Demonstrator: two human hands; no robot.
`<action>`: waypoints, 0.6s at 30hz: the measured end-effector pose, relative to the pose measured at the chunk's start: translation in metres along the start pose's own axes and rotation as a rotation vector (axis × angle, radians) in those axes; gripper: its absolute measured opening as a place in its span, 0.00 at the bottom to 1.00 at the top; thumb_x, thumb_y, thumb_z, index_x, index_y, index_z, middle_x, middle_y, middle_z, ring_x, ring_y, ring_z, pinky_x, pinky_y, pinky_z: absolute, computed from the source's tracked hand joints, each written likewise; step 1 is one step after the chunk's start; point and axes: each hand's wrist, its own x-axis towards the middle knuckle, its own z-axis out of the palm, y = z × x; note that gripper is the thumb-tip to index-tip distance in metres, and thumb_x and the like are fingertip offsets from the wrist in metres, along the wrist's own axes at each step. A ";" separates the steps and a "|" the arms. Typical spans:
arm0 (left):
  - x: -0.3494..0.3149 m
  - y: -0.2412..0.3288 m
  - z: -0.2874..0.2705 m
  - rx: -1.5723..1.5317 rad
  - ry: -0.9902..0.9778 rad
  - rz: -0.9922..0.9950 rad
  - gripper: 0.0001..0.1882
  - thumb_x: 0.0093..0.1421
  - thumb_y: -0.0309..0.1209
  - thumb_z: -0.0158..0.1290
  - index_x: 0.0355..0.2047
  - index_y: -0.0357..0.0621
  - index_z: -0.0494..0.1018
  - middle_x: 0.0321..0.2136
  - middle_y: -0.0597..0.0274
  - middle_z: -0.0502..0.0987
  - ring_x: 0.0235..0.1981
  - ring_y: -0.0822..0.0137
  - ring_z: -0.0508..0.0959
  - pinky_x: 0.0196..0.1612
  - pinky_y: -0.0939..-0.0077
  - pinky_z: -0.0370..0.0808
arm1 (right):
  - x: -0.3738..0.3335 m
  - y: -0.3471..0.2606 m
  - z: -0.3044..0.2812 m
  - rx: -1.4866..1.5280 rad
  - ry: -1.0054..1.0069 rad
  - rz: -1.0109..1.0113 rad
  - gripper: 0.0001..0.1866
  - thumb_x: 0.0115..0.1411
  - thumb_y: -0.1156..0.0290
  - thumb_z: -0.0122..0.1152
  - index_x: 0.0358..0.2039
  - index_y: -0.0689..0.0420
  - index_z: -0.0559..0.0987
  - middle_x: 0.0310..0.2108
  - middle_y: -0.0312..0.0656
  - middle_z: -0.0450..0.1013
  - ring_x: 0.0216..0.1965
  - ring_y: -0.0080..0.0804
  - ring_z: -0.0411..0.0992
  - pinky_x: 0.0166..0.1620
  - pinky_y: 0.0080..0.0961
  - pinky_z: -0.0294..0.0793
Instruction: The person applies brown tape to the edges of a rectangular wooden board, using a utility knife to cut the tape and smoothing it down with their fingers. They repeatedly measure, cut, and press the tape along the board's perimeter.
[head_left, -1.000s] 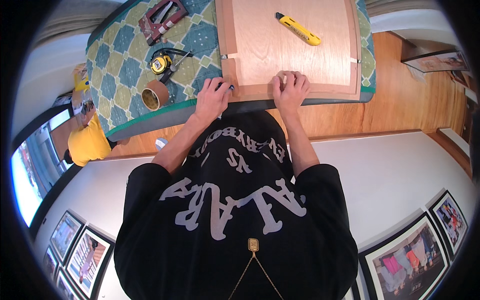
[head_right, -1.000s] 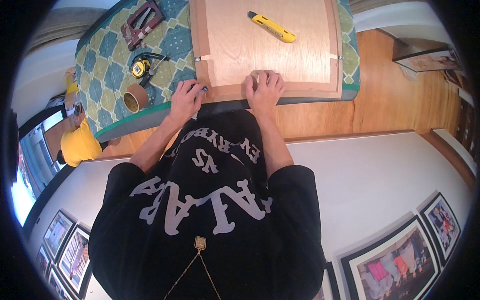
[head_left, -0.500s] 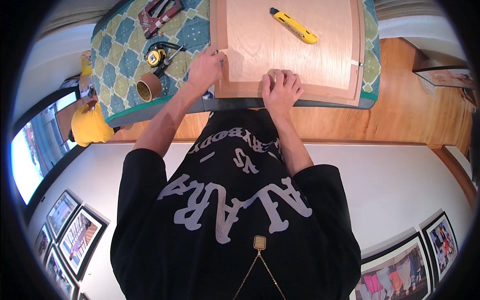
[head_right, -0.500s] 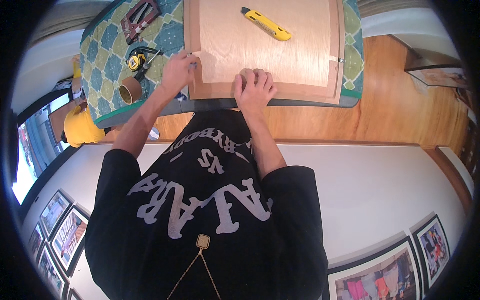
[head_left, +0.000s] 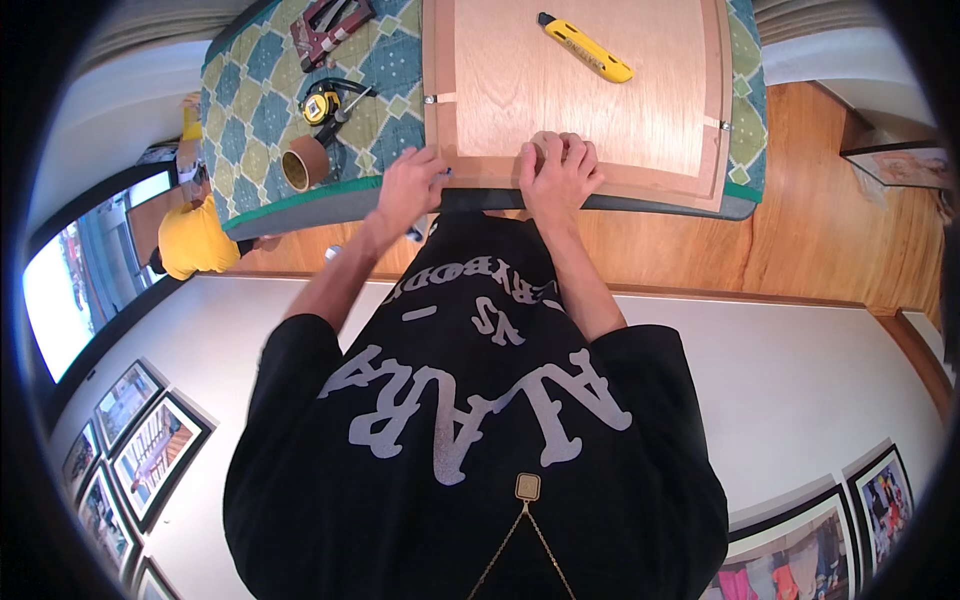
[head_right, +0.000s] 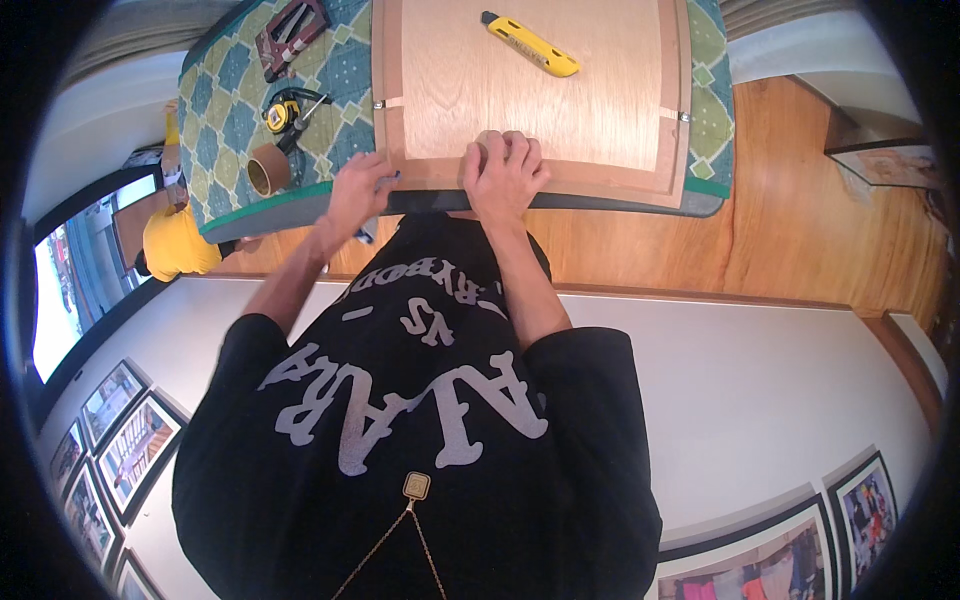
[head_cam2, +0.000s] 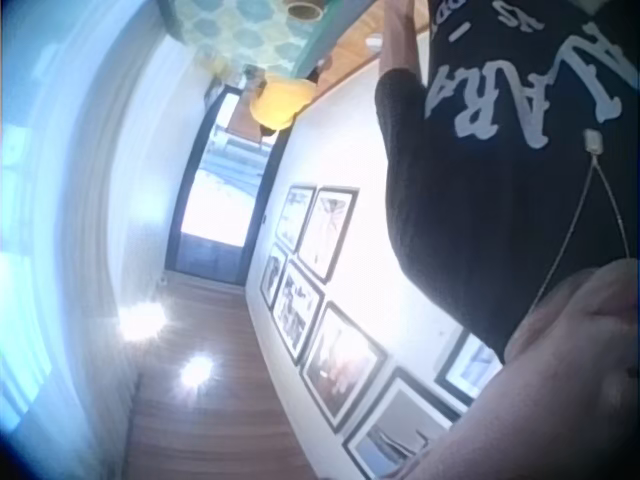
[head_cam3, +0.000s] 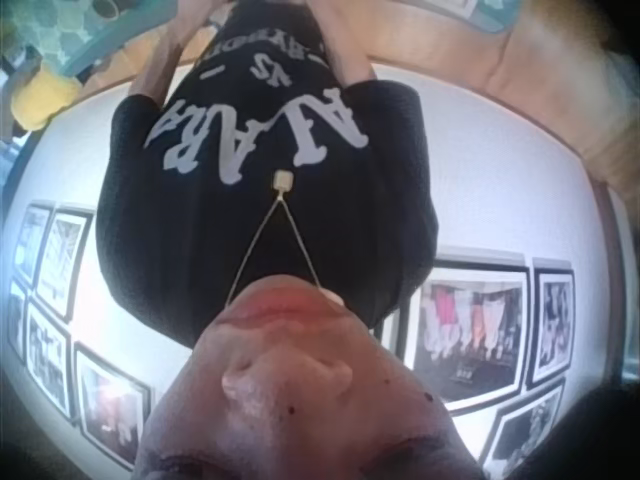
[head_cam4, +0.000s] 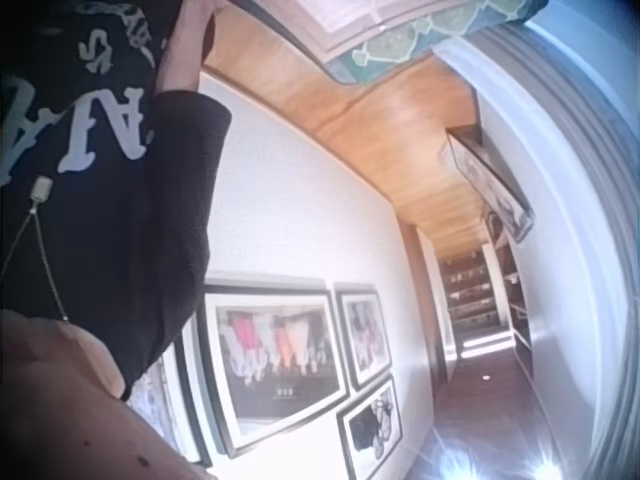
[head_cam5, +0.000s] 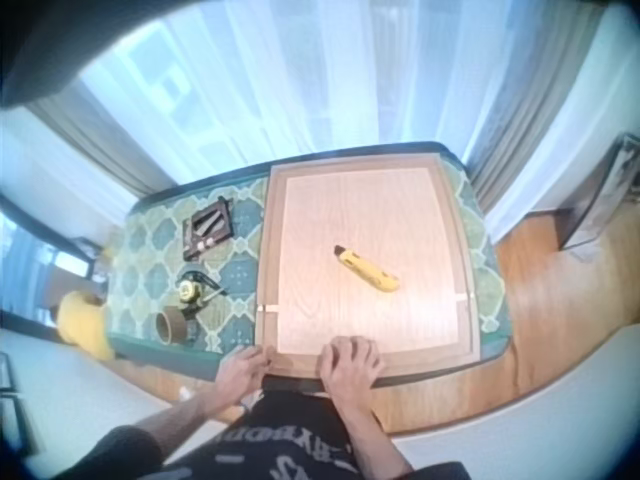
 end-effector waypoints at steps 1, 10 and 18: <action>0.010 -0.004 -0.003 0.009 0.034 0.011 0.06 0.52 0.27 0.58 0.32 0.43 0.78 0.30 0.55 0.75 0.34 0.50 0.74 0.38 0.59 0.73 | -0.001 0.000 0.000 0.005 -0.002 -0.005 0.15 0.57 0.56 0.62 0.42 0.48 0.78 0.46 0.40 0.69 0.53 0.41 0.64 0.48 0.44 0.58; 0.020 -0.009 0.012 0.012 0.134 0.013 0.08 0.53 0.27 0.57 0.35 0.44 0.79 0.30 0.56 0.75 0.35 0.51 0.74 0.37 0.58 0.73 | 0.000 0.003 0.000 0.002 0.037 -0.040 0.15 0.57 0.57 0.62 0.41 0.49 0.77 0.45 0.40 0.68 0.52 0.42 0.64 0.48 0.45 0.59; 0.084 -0.024 0.002 0.089 0.304 0.116 0.08 0.51 0.25 0.56 0.34 0.45 0.77 0.28 0.57 0.75 0.32 0.52 0.74 0.34 0.59 0.74 | -0.001 -0.001 0.001 -0.026 0.043 -0.045 0.15 0.56 0.57 0.63 0.42 0.48 0.77 0.45 0.40 0.68 0.53 0.43 0.64 0.48 0.45 0.59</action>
